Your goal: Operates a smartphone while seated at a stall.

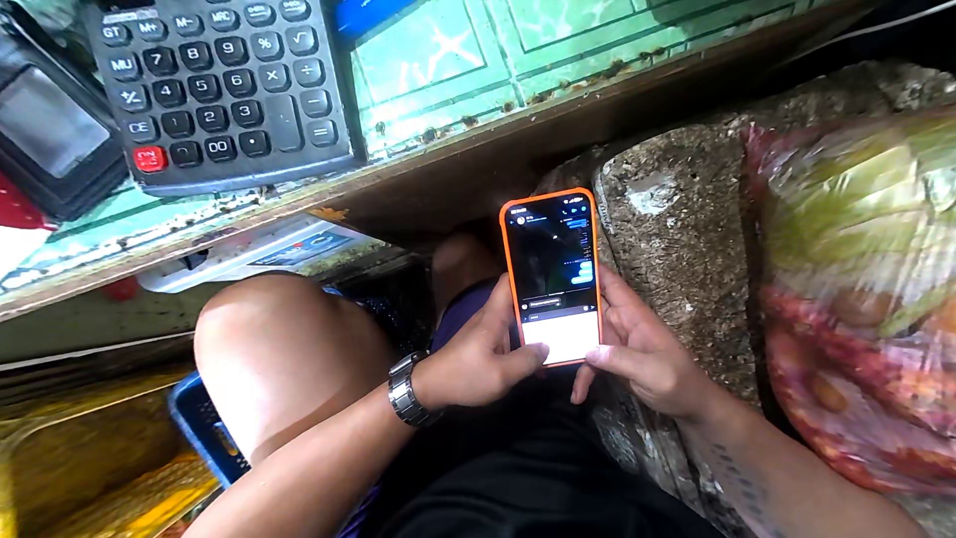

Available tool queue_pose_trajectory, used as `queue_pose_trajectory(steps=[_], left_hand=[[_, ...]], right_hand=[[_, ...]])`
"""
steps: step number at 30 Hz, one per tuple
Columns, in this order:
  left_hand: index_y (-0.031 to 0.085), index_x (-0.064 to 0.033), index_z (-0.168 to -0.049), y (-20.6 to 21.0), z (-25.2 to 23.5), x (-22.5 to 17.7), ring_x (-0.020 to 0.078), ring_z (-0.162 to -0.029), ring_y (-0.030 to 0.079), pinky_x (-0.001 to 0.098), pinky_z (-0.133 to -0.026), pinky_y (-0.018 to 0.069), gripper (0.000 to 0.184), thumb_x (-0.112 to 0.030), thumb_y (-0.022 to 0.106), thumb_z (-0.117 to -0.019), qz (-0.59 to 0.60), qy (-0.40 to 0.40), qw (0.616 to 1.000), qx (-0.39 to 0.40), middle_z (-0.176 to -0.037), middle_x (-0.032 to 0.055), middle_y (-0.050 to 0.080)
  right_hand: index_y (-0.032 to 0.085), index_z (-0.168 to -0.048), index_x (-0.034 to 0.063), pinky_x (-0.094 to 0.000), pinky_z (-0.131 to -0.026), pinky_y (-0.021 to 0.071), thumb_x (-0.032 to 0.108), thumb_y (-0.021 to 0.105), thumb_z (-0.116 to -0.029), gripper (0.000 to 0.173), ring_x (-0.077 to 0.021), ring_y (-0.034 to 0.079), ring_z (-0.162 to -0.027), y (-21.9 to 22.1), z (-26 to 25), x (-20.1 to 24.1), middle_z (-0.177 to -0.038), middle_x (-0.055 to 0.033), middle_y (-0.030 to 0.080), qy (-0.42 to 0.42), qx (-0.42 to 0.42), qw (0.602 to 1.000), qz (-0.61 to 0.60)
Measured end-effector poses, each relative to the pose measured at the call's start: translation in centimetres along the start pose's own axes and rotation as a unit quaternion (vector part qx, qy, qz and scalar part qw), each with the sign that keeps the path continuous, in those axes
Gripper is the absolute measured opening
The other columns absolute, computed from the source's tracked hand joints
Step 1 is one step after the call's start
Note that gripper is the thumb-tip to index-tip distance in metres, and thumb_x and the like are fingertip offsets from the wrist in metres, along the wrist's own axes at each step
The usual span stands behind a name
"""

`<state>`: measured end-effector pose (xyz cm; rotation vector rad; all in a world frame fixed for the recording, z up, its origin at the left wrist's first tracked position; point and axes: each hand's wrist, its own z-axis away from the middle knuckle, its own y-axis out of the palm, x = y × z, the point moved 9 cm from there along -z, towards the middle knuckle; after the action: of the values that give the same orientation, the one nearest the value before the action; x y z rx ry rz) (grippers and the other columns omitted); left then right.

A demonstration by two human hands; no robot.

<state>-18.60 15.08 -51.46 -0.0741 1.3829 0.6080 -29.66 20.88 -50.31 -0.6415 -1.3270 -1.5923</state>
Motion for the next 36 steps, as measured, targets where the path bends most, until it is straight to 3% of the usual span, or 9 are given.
queue_pose_trajectory(steps=[8, 21, 27, 32, 36], left_hand=[[0.024, -0.0087, -0.152, -0.02, 0.09, -0.1, 0.0195, -0.103, 0.072, 0.036, -0.085, 0.0642, 0.068, 0.0, 0.056, -0.093, 0.012, 0.003, 1.0, 0.013, -0.125, 0.0112, 0.065], [0.024, -0.0078, -0.152, -0.05, 0.18, -0.11, 0.0184, -0.106, 0.071, 0.0361, -0.087, 0.0639, 0.068, -0.001, 0.056, -0.0927, -0.002, 0.013, 1.0, 0.011, -0.128, 0.0104, 0.064], [0.023, -0.0098, -0.153, 0.01, 0.13, 0.05, 0.0192, -0.105, 0.072, 0.0356, -0.084, 0.0648, 0.07, 0.002, 0.055, -0.0921, 0.011, 0.001, 1.0, 0.007, -0.129, 0.0102, 0.064], [0.023, -0.0087, -0.153, 0.13, 0.11, -0.04, 0.0185, -0.104, 0.072, 0.0355, -0.086, 0.0643, 0.069, 0.0, 0.055, -0.0935, -0.004, 0.006, 1.0, 0.011, -0.127, 0.0105, 0.065], [0.025, -0.0105, -0.153, 0.07, 0.06, 0.1, 0.02, -0.102, 0.072, 0.0361, -0.082, 0.0652, 0.067, 0.001, 0.054, -0.094, 0.006, 0.003, 1.0, 0.006, -0.128, 0.0106, 0.064]], right_hand=[[0.015, -0.16, 0.0194, -0.0384, -0.056, 0.0657, -0.011, 0.054, -0.0867, 0.089, -0.0288, 0.074, -0.096, 0.18, 0.01, 0.18, -0.136, -0.0152, 0.058, 0.003, -0.015, 0.999, 0.029], [0.016, -0.162, 0.0219, -0.0403, -0.054, 0.0656, -0.015, 0.056, -0.0859, 0.093, -0.0313, 0.074, -0.096, 0.0, -0.05, -0.06, -0.138, -0.0158, 0.058, 0.016, -0.033, 0.999, 0.04], [0.016, -0.161, 0.0201, -0.04, -0.055, 0.0651, -0.007, 0.05, -0.0889, 0.084, -0.03, 0.073, -0.101, -0.06, -0.01, -0.06, -0.137, -0.0161, 0.058, 0.009, -0.021, 0.999, 0.03], [0.025, -0.158, 0.022, -0.0369, -0.048, 0.0639, -0.006, 0.059, -0.0965, 0.076, -0.0284, 0.075, -0.082, -0.44, 0.0, -0.09, -0.127, -0.0148, 0.065, 0.023, -0.083, 0.994, 0.061], [0.024, -0.158, 0.0214, -0.0368, -0.05, 0.064, -0.005, 0.058, -0.0945, 0.077, -0.0285, 0.075, -0.089, -0.27, 0.02, -0.03, -0.13, -0.0147, 0.064, 0.02, -0.063, 0.996, 0.052]])
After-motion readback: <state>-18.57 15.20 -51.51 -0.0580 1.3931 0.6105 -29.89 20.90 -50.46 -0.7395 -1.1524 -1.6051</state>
